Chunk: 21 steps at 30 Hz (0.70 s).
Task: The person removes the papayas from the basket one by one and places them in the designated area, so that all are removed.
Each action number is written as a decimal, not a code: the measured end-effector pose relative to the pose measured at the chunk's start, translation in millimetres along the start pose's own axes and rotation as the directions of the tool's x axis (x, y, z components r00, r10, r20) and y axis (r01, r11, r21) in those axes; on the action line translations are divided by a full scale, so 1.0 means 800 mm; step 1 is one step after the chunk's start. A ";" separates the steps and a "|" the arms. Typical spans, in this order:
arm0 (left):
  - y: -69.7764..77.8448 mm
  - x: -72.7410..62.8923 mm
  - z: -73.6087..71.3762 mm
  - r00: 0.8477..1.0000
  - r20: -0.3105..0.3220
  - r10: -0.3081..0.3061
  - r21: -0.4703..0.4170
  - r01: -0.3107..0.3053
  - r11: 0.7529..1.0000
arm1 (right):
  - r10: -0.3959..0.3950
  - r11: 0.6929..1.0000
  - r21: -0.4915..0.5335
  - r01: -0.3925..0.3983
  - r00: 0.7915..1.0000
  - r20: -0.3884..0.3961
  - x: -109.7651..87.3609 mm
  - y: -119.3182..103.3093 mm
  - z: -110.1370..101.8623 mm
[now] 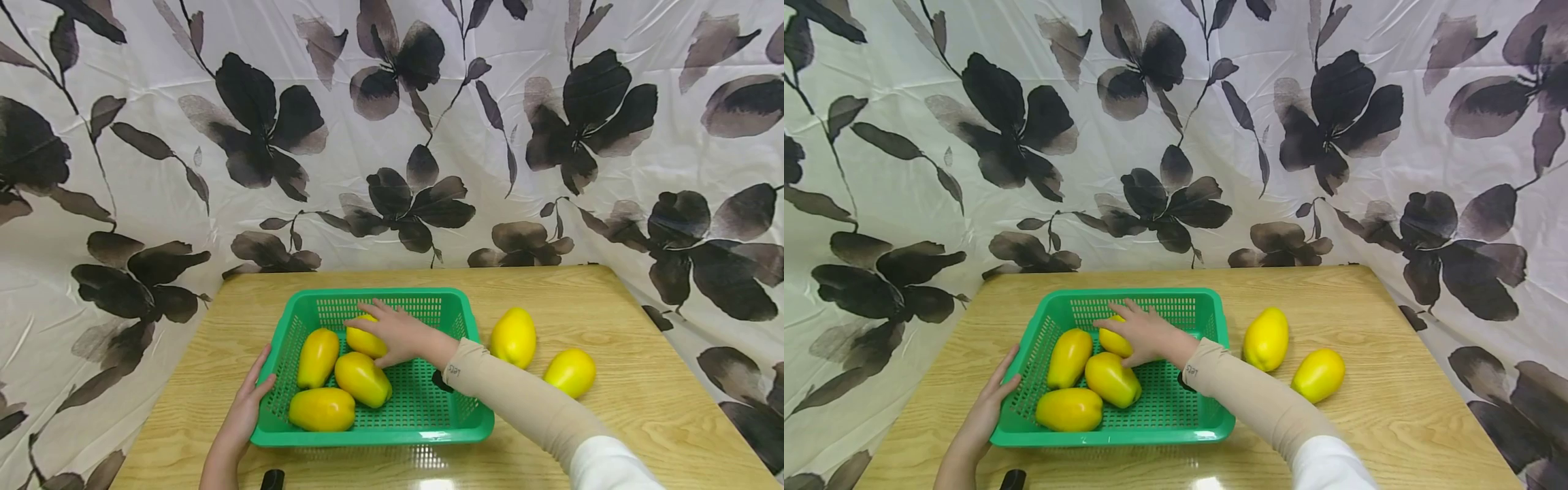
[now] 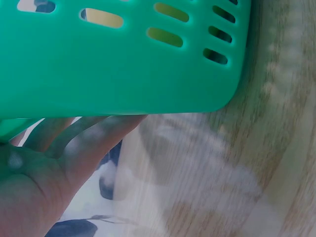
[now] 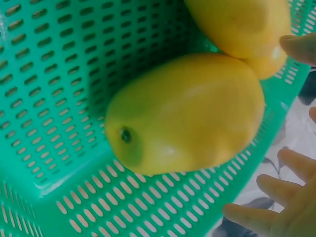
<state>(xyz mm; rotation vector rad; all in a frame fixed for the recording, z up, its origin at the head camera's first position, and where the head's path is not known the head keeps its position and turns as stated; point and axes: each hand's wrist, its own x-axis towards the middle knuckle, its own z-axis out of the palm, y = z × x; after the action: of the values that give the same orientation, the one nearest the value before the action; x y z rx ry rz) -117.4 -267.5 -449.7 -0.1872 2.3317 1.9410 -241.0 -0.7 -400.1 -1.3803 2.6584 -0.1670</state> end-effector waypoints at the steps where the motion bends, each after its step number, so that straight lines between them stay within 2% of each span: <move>1: 0.000 0.000 0.000 1.000 0.001 0.000 0.000 0.000 1.000 | 0.004 1.000 -0.003 -0.004 1.000 0.002 0.001 0.000 0.002; 16: -0.001 0.000 0.000 1.000 0.006 -0.004 -0.009 0.004 1.000 | 0.071 0.997 -0.041 -0.068 0.994 0.079 0.008 0.007 0.025; 21: -0.002 -0.001 -0.001 1.000 0.004 -0.005 -0.007 0.005 1.000 | 0.069 0.997 -0.034 -0.067 0.995 0.066 0.012 0.011 0.032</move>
<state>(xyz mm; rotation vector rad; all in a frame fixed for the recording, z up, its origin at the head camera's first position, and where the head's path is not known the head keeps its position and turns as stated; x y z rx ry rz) -116.7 -268.2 -450.8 -0.1898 2.3203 1.9454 -249.1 -4.4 -427.1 -1.2788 2.6594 -0.0696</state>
